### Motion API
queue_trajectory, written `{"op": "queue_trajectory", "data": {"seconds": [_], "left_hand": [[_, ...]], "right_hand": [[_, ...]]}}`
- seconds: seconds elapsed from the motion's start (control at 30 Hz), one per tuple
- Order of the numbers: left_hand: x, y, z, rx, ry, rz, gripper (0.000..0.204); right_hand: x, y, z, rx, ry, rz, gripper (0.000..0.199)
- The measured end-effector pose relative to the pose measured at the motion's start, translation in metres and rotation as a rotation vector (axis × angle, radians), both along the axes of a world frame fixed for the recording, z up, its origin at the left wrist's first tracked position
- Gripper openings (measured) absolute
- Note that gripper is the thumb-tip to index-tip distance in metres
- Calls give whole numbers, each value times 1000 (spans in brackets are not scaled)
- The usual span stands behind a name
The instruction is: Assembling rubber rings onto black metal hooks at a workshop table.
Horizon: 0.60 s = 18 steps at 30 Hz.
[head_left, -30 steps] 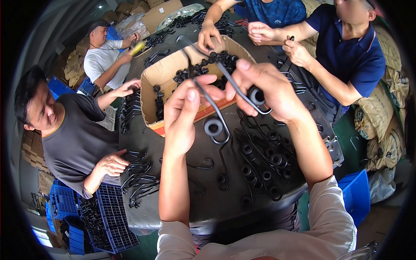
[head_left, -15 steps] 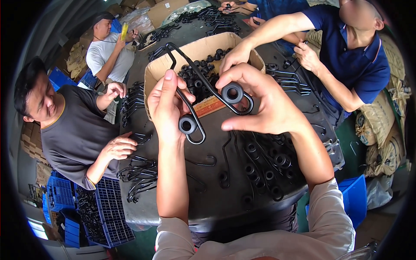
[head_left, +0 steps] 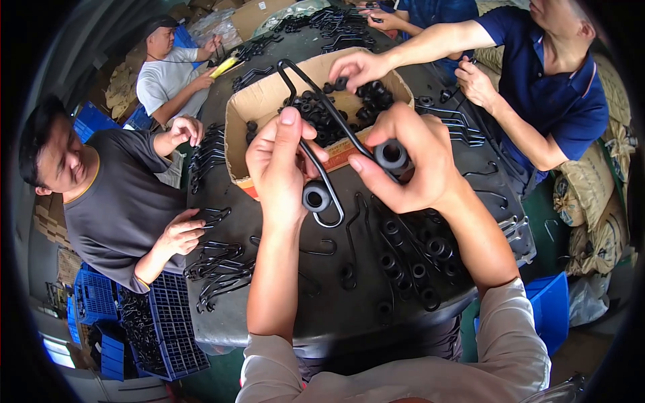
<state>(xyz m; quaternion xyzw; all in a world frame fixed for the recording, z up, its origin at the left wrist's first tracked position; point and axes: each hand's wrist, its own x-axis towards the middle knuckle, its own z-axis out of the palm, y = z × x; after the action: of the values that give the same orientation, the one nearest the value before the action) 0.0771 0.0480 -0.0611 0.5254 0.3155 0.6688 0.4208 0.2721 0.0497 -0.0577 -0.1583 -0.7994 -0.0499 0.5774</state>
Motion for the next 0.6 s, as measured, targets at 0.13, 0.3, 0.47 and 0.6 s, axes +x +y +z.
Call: {"op": "queue_trajectory", "data": {"seconds": [0.13,0.3,0.47,0.6], "left_hand": [[-4,1,-1,-49,-43,34,38],[6,-2,-6,3,10,-84,33],[-8,0,0,257,350,-141,37],[-12,-6,8,468,756,-62,89]], "right_hand": [[-1,4,6,-471,-71,54,33],[-3,17,-10,-806,-45,237,33],[-3,14,-3,-741,180,193,36],[9,21,3,-838,347,235,40]]}}
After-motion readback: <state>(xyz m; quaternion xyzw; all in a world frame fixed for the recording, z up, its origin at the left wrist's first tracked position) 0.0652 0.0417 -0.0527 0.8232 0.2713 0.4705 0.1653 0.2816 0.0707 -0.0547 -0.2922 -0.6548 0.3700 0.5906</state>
